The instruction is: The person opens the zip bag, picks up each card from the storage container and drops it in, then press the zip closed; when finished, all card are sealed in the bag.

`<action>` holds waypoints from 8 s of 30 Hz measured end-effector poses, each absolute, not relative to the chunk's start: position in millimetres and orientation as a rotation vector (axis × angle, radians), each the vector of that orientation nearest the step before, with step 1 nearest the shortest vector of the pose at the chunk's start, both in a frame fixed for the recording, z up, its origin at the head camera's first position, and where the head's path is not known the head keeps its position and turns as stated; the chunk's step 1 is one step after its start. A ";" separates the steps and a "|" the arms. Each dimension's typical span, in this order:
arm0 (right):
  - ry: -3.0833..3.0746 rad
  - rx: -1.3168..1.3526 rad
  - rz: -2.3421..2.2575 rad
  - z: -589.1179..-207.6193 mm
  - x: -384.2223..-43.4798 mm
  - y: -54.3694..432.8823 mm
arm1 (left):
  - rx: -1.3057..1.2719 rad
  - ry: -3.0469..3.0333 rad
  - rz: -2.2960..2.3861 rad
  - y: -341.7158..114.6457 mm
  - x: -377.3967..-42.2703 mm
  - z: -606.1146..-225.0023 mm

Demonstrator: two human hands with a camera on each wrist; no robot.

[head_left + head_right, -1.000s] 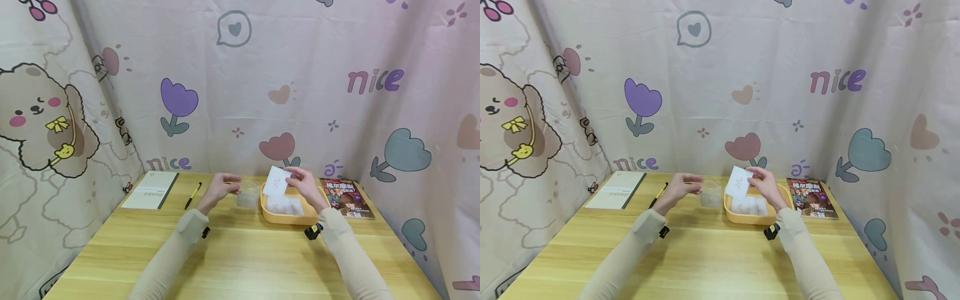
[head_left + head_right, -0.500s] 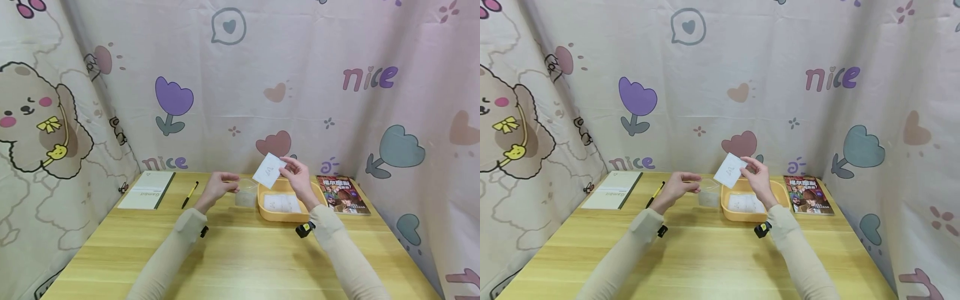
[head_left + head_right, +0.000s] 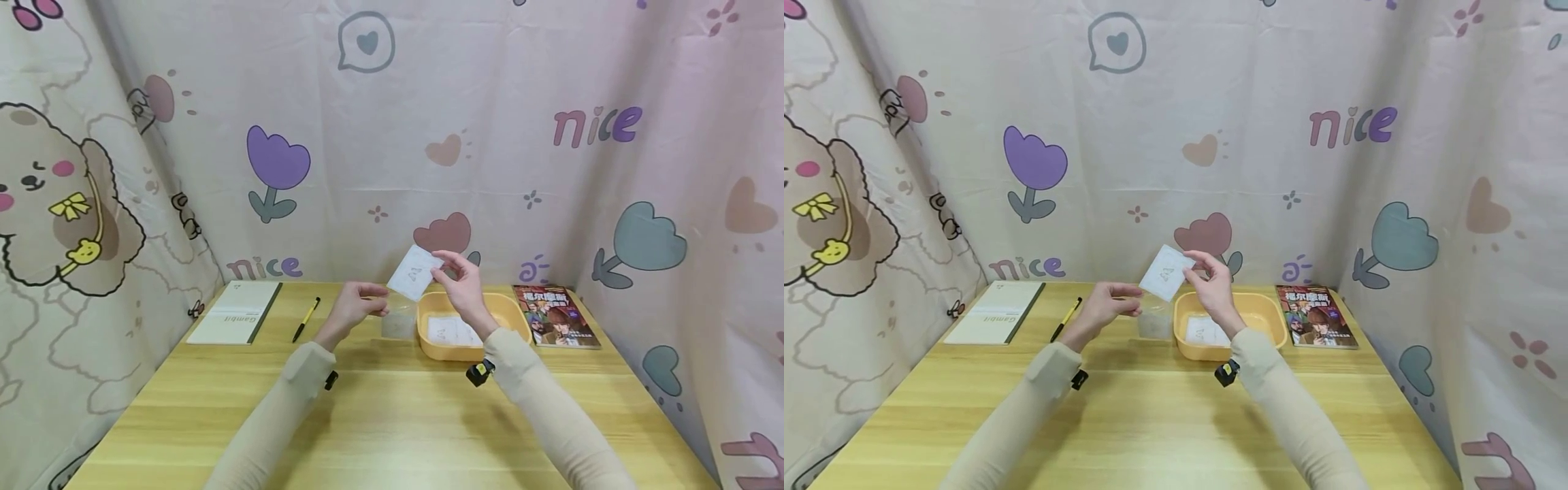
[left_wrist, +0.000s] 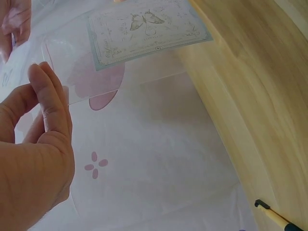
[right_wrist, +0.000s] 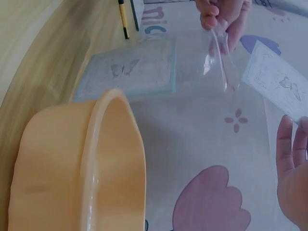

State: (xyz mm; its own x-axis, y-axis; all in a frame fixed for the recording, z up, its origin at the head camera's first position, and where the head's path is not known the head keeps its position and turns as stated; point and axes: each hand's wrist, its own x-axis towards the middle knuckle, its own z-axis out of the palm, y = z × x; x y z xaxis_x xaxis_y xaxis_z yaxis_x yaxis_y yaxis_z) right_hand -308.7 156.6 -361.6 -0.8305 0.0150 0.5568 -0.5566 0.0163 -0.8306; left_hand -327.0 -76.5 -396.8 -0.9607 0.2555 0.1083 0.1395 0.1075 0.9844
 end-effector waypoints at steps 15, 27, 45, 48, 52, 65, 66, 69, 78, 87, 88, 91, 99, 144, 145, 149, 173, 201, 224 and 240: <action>-2.112 0.635 1.530 -359.9 -295.0 141.4 | 0.385 2.259 2.009 -75.1 -327.6 -398.5; -2.175 0.727 1.346 -368.0 -291.6 137.0 | 0.409 2.288 1.992 -74.3 -326.5 -397.3; -2.205 0.718 1.300 -402.2 -317.3 145.8 | 0.408 2.298 1.972 -74.3 -327.0 -396.9; -2.210 0.729 1.292 -404.7 -318.3 146.6 | 0.405 2.292 1.976 -74.7 -327.4 -396.7; -2.210 0.760 1.274 -408.5 -320.2 147.3 | 0.401 2.276 1.987 -75.2 -328.2 -396.7; -2.237 0.746 1.260 -412.0 -321.0 144.9 | 0.396 2.262 2.014 -75.3 -325.5 -394.8; -2.235 0.750 1.268 -411.7 -320.5 145.3 | 0.400 2.255 2.021 -75.4 -325.2 -394.6; -2.237 0.742 1.299 -411.5 -319.4 147.3 | 0.418 2.256 2.027 -75.9 -325.0 -395.4; -2.247 0.697 1.393 -416.0 -321.2 156.6 | 0.410 2.256 2.035 -76.5 -325.3 -394.2; -2.388 0.571 1.591 -414.6 -325.1 174.8 | 0.395 2.266 2.018 -78.2 -325.2 -392.6; -2.414 0.555 1.586 -414.8 -325.5 177.9 | 0.397 2.265 2.017 -78.1 -325.1 -392.7; -2.463 0.552 1.570 -406.9 -317.1 183.6 | 0.394 2.263 2.002 -78.2 -322.5 -389.3; -2.505 0.556 1.539 -430.1 -334.7 203.5 | 0.393 2.263 1.999 -77.3 -326.5 -391.8; -3.071 0.537 1.111 -474.3 -353.9 237.3 | 0.402 2.250 2.042 -79.1 -322.0 -395.7; -3.071 0.533 1.103 -474.8 -354.0 237.2 | 0.404 2.250 2.044 -79.1 -321.9 -395.7; -3.062 0.469 1.150 -476.3 -354.8 236.7 | 0.419 2.249 2.054 -78.6 -321.3 -395.7; -2.721 0.462 1.593 -457.2 -347.0 245.9 | 0.419 2.247 2.048 -78.8 -322.9 -397.6; -2.428 0.490 1.687 -431.4 -334.7 229.5 | 0.423 2.233 2.060 -81.0 -323.8 -392.3; -2.010 0.466 1.819 -382.5 -311.1 205.7 | 0.409 2.232 2.057 -82.1 -323.3 -393.0; -1.852 0.516 1.846 -370.1 -300.8 174.4 | 0.425 2.260 2.016 -79.8 -323.7 -395.2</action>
State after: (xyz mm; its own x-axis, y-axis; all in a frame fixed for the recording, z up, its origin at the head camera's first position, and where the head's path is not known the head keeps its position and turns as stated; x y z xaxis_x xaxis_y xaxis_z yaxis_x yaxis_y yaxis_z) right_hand -300.8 174.4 -370.1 -0.8179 0.0636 0.5718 -0.5716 0.0232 -0.8202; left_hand -323.7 -79.8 -395.2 -0.9580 0.2598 0.1213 0.1500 0.0935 0.9843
